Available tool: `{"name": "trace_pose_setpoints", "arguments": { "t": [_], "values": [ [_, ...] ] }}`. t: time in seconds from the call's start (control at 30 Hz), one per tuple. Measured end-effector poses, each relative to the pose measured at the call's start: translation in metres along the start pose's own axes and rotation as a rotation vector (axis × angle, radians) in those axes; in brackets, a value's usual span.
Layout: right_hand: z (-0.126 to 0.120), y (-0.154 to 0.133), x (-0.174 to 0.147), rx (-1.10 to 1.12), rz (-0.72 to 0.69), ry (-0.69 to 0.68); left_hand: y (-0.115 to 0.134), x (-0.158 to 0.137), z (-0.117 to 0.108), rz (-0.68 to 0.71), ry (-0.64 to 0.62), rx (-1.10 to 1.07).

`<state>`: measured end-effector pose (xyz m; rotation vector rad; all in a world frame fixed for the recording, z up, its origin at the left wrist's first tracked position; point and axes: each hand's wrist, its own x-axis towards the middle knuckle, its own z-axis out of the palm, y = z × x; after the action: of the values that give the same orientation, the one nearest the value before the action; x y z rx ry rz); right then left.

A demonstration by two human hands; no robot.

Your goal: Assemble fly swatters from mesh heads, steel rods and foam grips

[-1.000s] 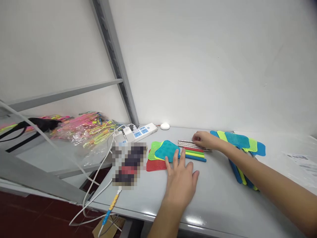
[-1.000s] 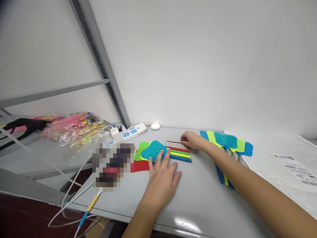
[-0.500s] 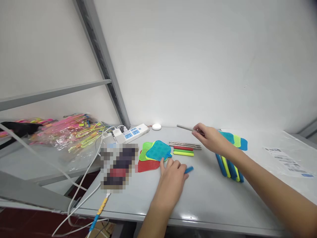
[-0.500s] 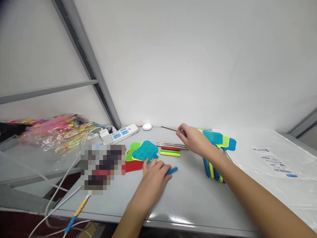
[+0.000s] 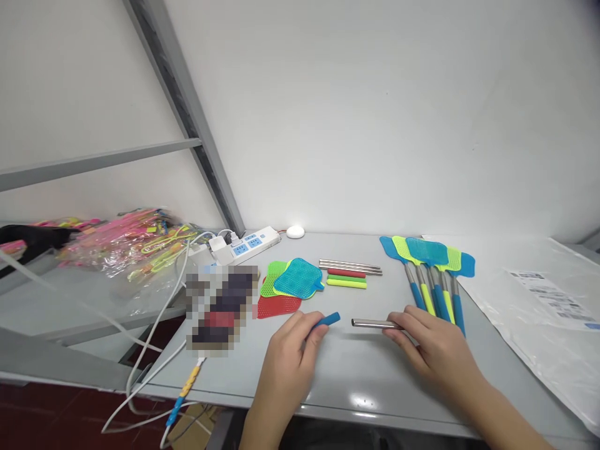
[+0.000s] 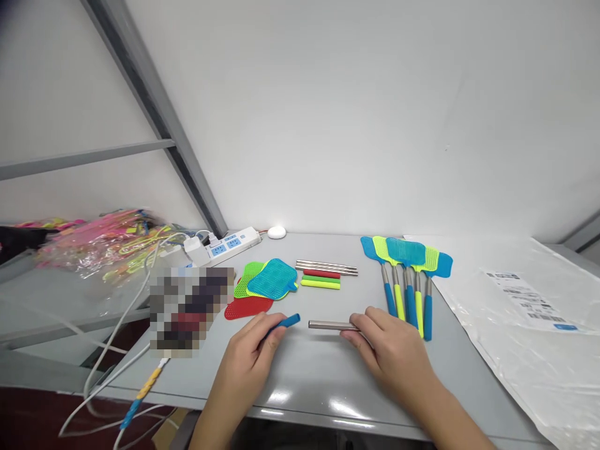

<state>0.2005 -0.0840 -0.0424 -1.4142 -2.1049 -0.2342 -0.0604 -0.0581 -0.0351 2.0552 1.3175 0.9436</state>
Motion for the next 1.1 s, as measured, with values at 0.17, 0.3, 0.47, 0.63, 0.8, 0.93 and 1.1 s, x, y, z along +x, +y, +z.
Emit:
{"name": "trace_pose_setpoints", "arguments": {
  "t": [0.17,0.3,0.47,0.63,0.8,0.93,1.1],
  "values": [
    [0.003,-0.002,-0.001,-0.026,0.000,0.012,0.008,0.004,0.006,0.059,-0.125,0.048],
    [0.002,-0.004,0.000,0.023,0.014,0.028,0.005,0.001,0.007,0.098,-0.057,0.019],
    [0.004,-0.002,-0.002,0.037,0.026,0.052,-0.001,0.000,0.006,0.170,0.119,-0.008],
    [0.005,0.000,-0.003,0.004,-0.004,0.032,-0.003,0.001,0.006,0.298,0.213,0.078],
    [0.003,0.000,-0.002,-0.015,-0.008,0.042,-0.002,0.001,-0.001,0.390,0.203,0.178],
    [0.002,-0.002,-0.001,-0.018,-0.020,0.057,-0.001,0.003,-0.009,0.398,0.179,0.247],
    [0.000,-0.003,-0.001,-0.020,-0.008,0.094,0.014,0.014,-0.018,0.347,0.013,0.286]
  ]
}}
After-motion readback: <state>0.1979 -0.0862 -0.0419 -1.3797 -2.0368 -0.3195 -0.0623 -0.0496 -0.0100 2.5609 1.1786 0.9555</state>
